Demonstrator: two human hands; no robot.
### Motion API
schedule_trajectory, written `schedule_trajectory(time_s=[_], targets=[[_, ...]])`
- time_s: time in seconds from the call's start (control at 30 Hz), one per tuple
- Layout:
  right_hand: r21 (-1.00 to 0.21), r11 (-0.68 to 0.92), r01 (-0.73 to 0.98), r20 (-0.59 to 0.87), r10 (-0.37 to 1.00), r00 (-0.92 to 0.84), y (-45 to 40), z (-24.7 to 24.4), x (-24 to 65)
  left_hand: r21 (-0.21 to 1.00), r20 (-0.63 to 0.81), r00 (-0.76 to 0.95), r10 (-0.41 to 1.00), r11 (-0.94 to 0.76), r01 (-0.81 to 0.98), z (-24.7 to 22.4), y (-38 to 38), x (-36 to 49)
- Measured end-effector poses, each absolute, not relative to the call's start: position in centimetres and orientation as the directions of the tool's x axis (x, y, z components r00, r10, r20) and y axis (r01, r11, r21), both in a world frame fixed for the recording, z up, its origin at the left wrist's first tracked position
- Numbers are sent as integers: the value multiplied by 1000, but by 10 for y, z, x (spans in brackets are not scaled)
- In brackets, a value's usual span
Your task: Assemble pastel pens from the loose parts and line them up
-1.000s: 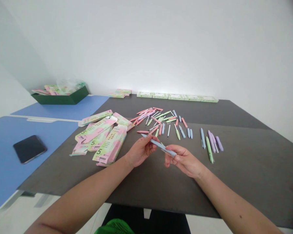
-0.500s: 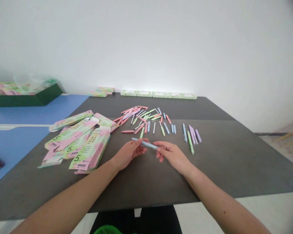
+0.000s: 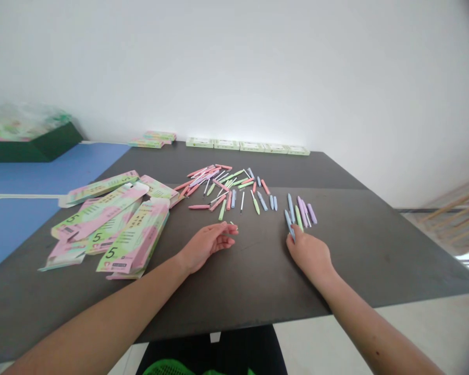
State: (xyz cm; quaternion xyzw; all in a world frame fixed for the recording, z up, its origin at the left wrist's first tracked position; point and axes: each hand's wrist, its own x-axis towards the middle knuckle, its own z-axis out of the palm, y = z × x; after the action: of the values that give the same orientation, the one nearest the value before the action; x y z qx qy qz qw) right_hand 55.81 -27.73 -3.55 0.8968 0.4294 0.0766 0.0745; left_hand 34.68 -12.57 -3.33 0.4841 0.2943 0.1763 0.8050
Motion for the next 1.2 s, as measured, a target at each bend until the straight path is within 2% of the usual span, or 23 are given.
schedule_trajectory(time_s=[0.17, 0.3, 0.43, 0.53, 0.6, 0.67, 0.77, 0.97, 1.2], targets=[[265, -584, 767, 49, 802, 595, -270, -26, 554, 871, -285, 735, 616, 486, -70, -36, -123, 347], [245, -575, 780, 148, 818, 556, -265, -11, 549, 899, -231, 570, 788, 397, -185, -38, -116, 347], [52, -471, 881, 158, 875, 458, -245, 3, 536, 954, -145, 403, 904, 236, -186, -40, -106, 345], [-101, -322, 941, 101, 938, 332, -222, 9, 523, 998, -53, 363, 930, 64, -16, -38, -100, 341], [-144, -268, 952, 61, 958, 279, -207, 12, 516, 970, 50, 402, 914, -139, 197, -36, -97, 338], [-144, -250, 957, 36, 965, 258, -193, 14, 511, 850, 153, 514, 844, -378, 366, -35, -95, 336], [-99, -238, 966, -9, 971, 238, -178, 13, 505, 673, 208, 670, 713, -601, 431, -38, -93, 335], [-77, -197, 977, -107, 976, 189, -170, -6, 487, 544, 175, 772, 611, -713, 441, -48, -94, 339], [-175, -270, 947, -137, 959, 249, -172, -17, 490, 535, 211, 751, 626, -717, 448, -48, -94, 339]])
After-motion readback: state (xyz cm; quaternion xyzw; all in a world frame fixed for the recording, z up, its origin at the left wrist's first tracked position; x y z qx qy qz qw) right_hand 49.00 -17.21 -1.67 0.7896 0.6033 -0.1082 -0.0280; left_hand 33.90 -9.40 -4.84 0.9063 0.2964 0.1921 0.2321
